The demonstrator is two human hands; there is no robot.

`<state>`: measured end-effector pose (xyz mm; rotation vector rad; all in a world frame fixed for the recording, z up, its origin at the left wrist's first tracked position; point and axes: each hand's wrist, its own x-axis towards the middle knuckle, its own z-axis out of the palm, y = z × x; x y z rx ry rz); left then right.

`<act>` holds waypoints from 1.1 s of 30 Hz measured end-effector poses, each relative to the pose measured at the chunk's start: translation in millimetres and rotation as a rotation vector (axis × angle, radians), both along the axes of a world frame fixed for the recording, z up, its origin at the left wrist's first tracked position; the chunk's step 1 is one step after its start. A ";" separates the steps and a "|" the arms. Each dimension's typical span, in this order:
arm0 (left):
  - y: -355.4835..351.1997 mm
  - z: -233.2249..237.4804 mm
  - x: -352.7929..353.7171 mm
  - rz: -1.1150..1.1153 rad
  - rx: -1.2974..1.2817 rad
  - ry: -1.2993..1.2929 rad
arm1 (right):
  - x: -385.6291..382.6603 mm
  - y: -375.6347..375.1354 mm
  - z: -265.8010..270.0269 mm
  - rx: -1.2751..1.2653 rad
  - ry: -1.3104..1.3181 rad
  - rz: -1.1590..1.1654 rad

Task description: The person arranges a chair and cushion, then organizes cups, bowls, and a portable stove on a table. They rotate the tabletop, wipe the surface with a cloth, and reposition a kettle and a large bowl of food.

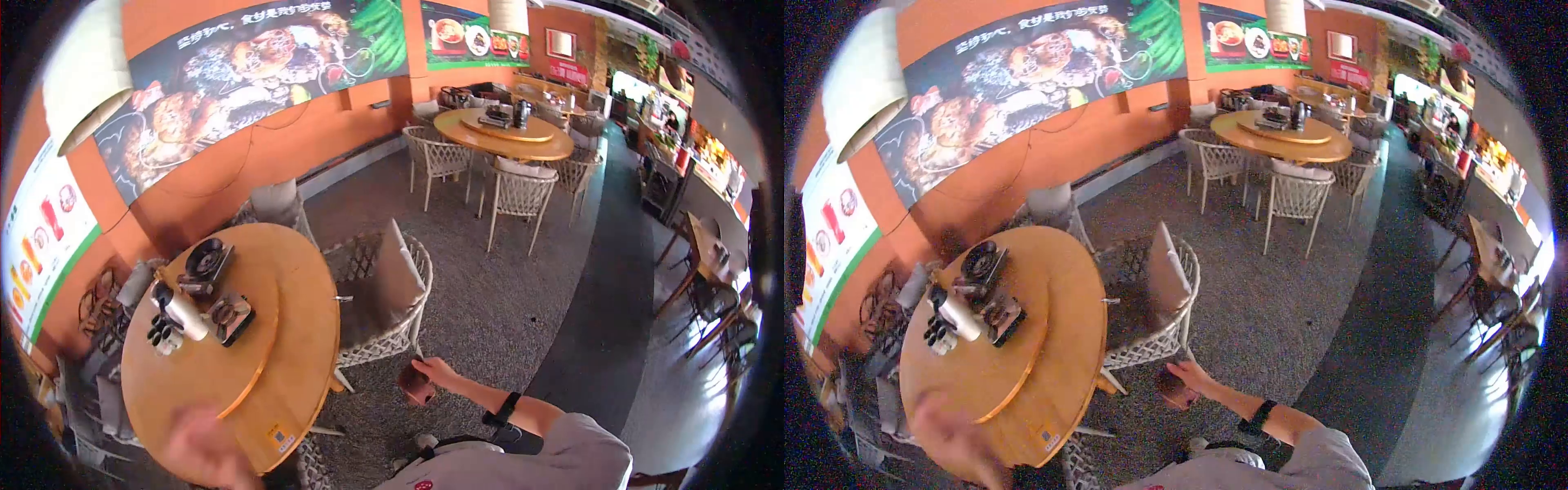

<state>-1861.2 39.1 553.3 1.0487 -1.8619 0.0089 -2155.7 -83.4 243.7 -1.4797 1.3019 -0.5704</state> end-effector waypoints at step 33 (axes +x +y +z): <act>-59.2 -237.2 -130.4 -0.476 1.277 0.878 | -36.2 48.6 25.3 0.149 -0.655 0.372</act>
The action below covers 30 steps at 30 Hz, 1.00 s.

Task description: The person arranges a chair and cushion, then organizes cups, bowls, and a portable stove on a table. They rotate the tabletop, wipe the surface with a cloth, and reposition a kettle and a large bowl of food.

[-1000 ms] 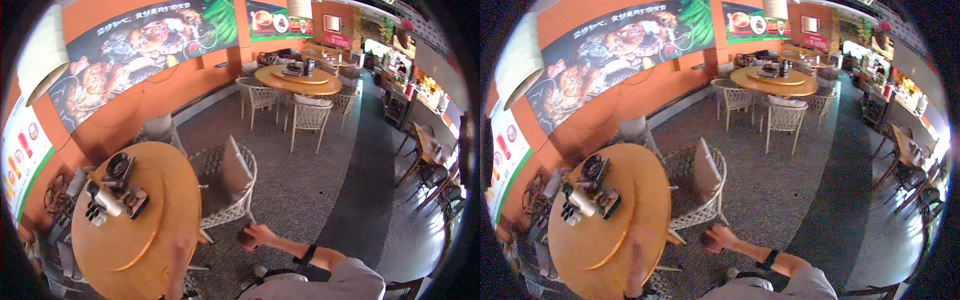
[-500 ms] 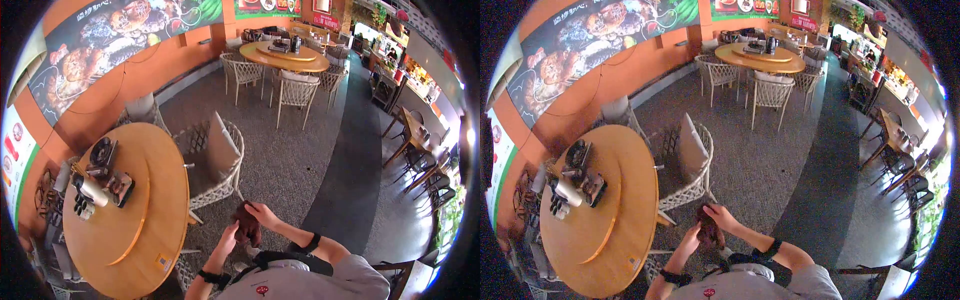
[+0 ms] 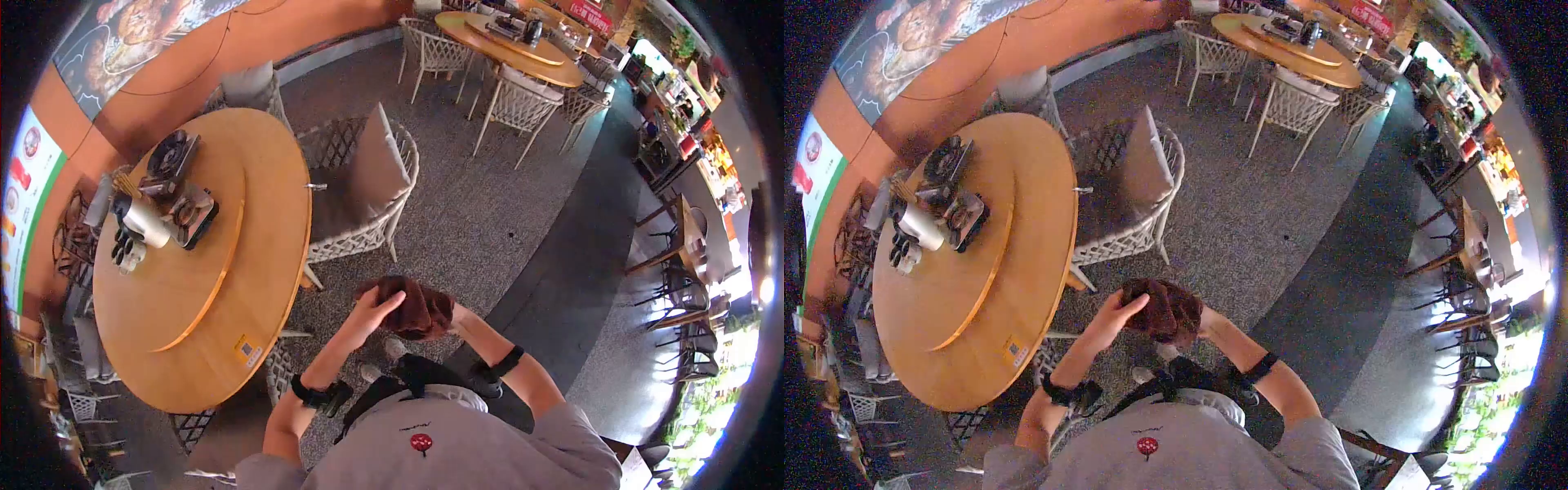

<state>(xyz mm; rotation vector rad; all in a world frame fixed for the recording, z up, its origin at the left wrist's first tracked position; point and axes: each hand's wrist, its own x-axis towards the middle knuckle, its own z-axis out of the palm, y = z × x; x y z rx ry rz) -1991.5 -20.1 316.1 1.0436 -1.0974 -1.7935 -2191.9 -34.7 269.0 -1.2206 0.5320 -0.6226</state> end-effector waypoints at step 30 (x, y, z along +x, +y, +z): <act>31.8 -93.2 22.3 0.319 0.117 0.022 | -103.2 34.5 -8.1 0.256 -0.462 -0.565</act>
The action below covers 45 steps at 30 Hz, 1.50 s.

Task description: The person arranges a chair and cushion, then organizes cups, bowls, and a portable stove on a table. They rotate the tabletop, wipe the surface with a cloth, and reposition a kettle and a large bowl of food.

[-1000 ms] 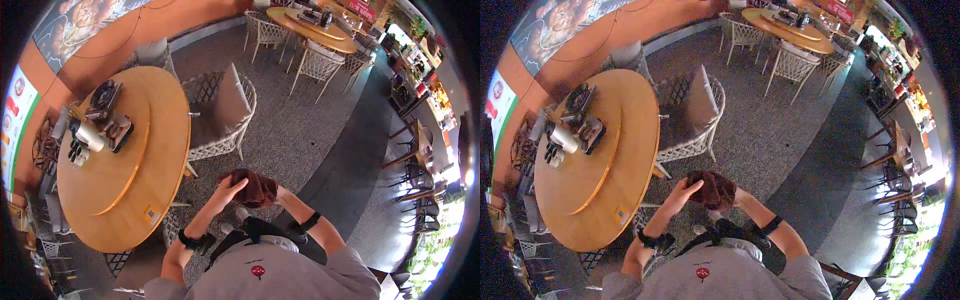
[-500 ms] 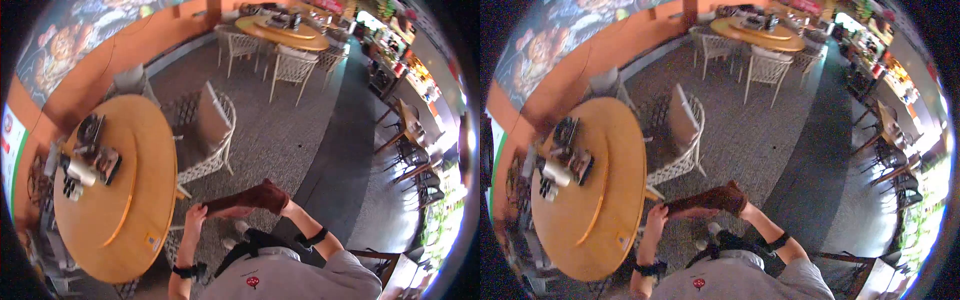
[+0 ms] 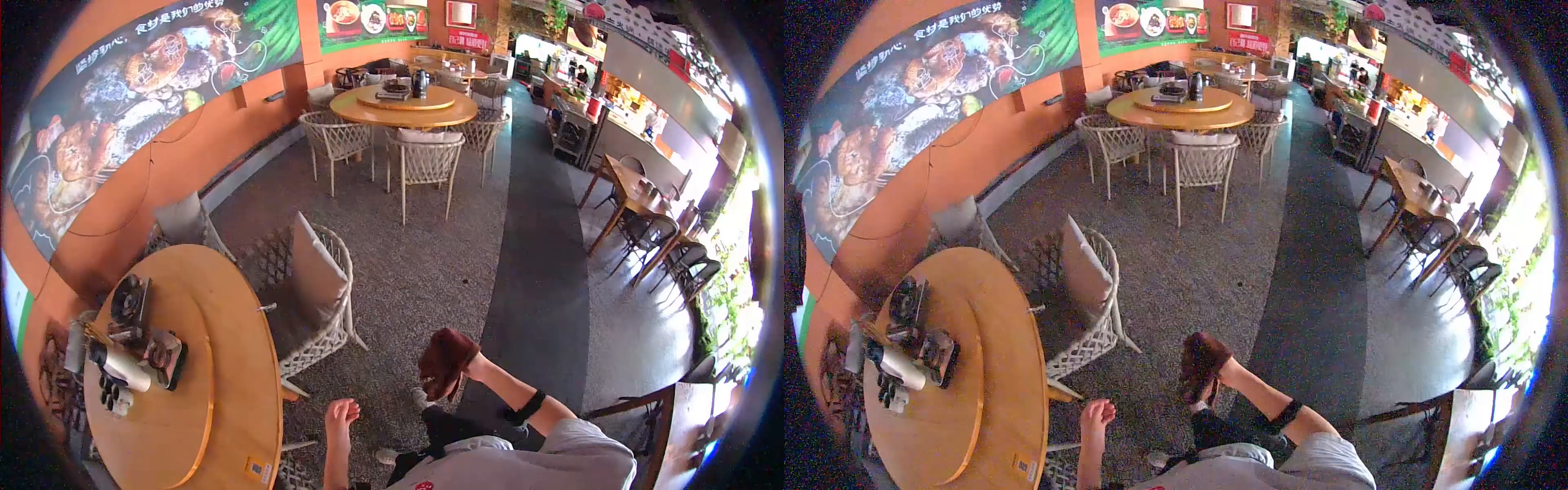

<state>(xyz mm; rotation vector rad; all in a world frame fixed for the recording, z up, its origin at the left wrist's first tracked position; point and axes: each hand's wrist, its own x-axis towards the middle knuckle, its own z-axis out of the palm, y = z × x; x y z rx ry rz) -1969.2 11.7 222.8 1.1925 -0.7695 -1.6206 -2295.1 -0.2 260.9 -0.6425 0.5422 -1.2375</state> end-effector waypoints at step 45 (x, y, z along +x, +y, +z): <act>-619.5 26.9 -756.1 -0.617 -0.745 -0.545 | -672.1 -396.2 -123.2 0.157 0.897 -0.216</act>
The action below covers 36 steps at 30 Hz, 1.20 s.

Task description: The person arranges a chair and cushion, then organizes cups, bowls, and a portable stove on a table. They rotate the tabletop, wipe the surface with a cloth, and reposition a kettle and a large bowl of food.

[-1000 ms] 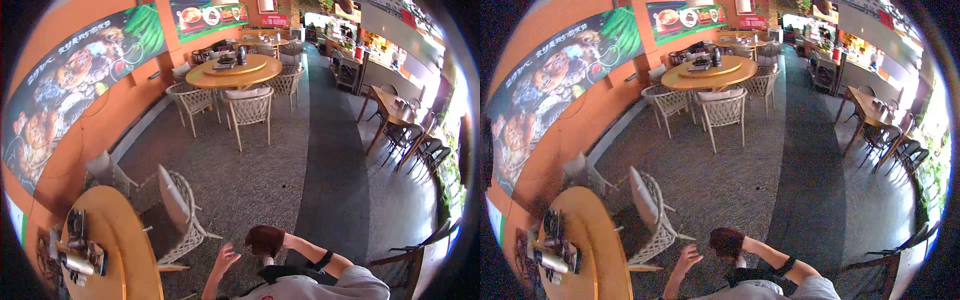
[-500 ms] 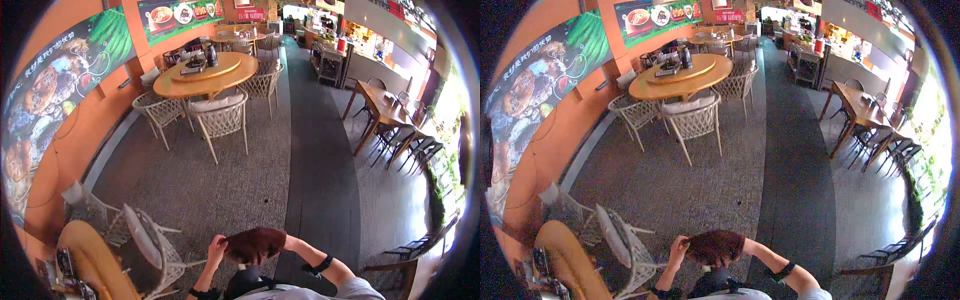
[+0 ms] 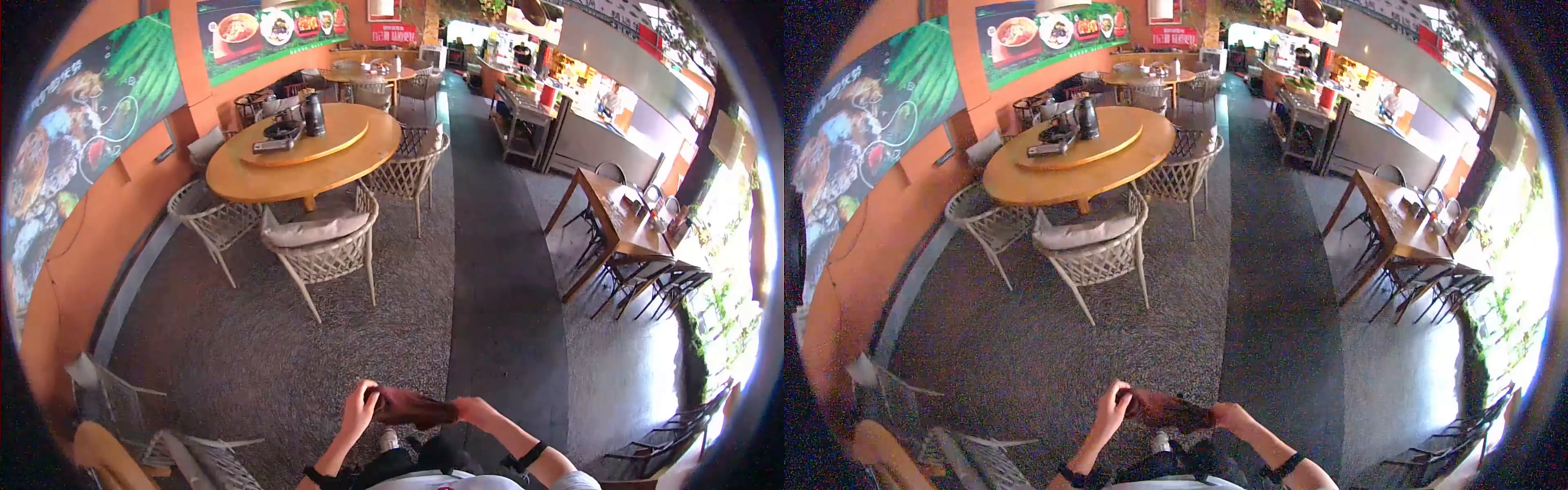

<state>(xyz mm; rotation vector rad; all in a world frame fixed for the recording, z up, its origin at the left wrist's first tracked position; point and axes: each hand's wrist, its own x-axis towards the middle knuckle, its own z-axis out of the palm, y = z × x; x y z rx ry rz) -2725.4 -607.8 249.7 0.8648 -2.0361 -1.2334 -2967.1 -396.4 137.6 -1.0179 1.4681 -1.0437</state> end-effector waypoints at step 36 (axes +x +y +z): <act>-492.0 68.8 -968.4 -0.369 0.260 0.256 | -841.3 -588.9 123.9 -0.332 -0.106 -0.351</act>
